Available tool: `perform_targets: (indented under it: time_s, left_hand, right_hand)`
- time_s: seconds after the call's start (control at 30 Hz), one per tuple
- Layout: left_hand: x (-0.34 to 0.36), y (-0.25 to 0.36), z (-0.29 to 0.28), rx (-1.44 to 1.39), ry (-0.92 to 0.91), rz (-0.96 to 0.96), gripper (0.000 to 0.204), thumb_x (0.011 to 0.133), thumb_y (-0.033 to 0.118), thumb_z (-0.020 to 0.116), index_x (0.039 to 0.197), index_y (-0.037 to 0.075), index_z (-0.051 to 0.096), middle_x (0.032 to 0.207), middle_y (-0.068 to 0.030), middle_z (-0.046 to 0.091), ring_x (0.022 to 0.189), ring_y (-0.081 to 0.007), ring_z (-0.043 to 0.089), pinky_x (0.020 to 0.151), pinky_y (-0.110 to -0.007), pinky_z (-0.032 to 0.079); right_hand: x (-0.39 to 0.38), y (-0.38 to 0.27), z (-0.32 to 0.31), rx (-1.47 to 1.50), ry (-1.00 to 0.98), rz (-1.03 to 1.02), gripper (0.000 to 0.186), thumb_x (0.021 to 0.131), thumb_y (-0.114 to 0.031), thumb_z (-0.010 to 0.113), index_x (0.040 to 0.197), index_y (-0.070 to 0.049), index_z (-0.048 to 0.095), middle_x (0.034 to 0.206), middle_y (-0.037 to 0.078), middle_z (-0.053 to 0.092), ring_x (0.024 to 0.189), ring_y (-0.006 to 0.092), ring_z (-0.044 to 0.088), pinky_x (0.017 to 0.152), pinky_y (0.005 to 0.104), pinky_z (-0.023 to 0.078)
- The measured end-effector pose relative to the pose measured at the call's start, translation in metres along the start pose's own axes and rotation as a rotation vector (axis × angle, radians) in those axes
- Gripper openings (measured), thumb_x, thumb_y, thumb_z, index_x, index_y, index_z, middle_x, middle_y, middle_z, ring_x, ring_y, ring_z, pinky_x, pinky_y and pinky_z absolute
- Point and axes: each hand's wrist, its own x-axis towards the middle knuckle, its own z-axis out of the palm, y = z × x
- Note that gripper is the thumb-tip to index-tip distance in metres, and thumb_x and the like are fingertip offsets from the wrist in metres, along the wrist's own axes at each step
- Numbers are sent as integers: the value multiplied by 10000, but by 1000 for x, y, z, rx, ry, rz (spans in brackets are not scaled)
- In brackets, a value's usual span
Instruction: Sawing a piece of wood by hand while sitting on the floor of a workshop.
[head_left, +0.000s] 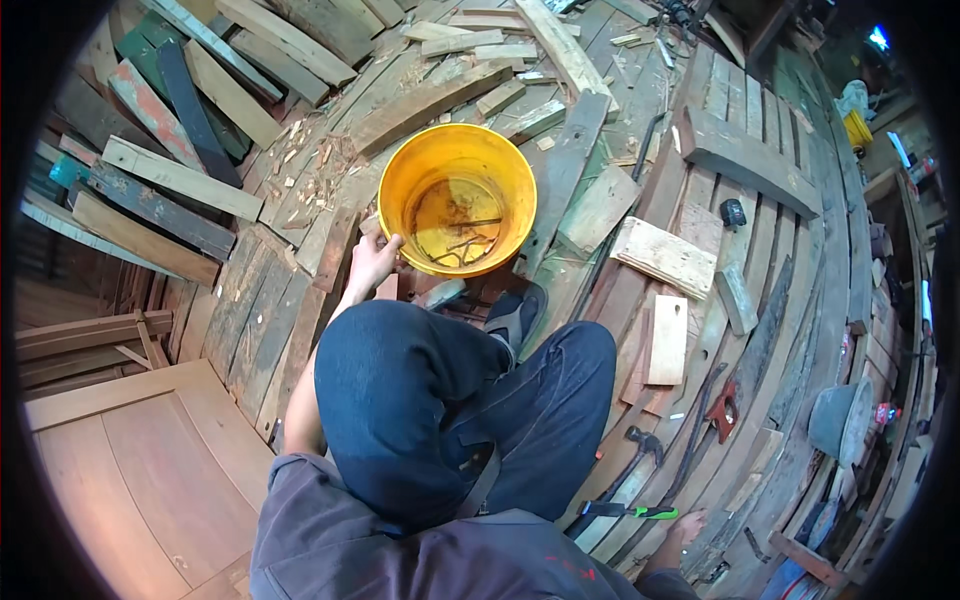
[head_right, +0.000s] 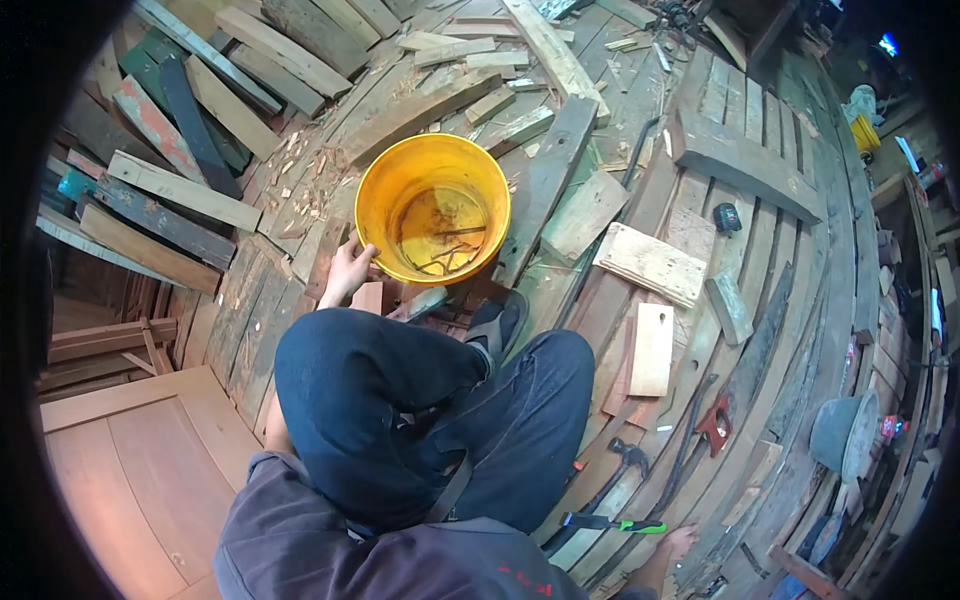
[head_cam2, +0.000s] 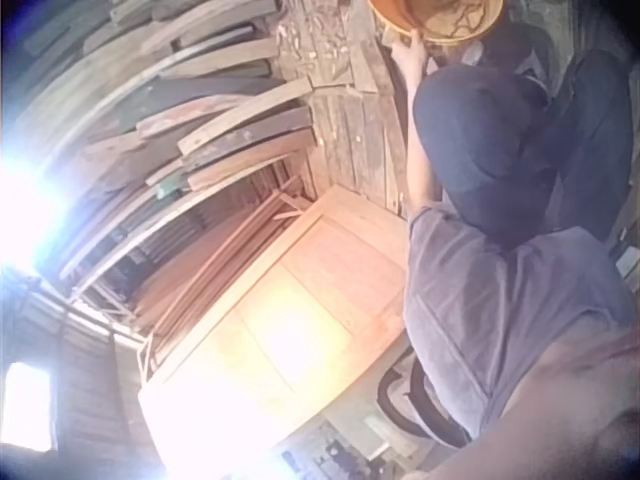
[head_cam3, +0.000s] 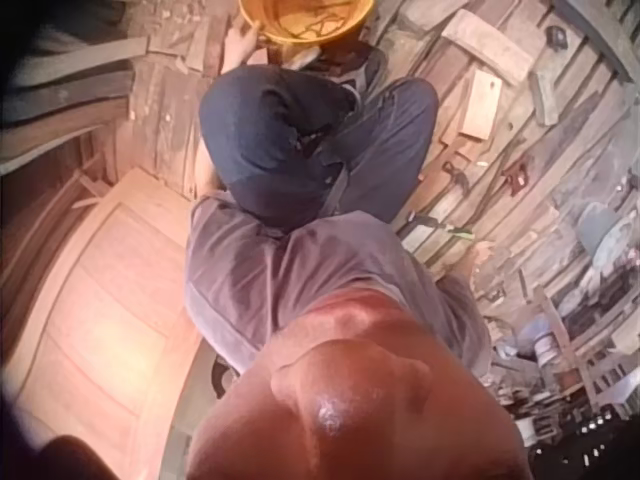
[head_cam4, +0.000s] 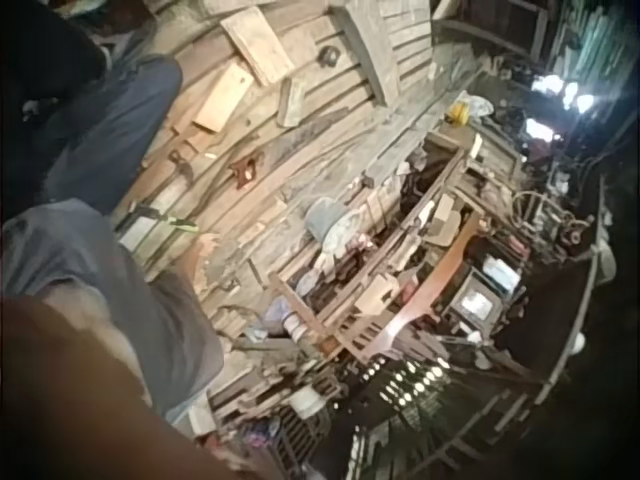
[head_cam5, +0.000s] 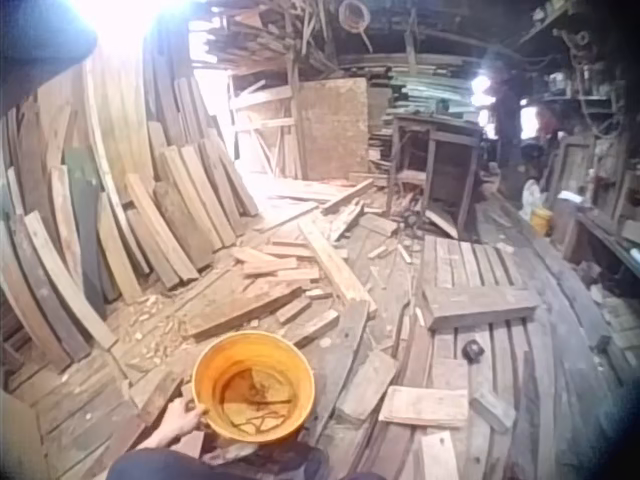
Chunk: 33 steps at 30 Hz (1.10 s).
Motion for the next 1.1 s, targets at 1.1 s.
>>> perform_targets:
  time_s: [1.1]
  left_hand:
    - [159,20,175,1483,-741,262,402,789,201,655,1162,53,648,1194,-155,619,1069,-266,609,821,-395,505]
  right_hand:
    - [-4,-3,-5,-17,180,116,699,934,-594,197,1351,-94,450,1295,191,541,1181,376,521,1001,543,346]
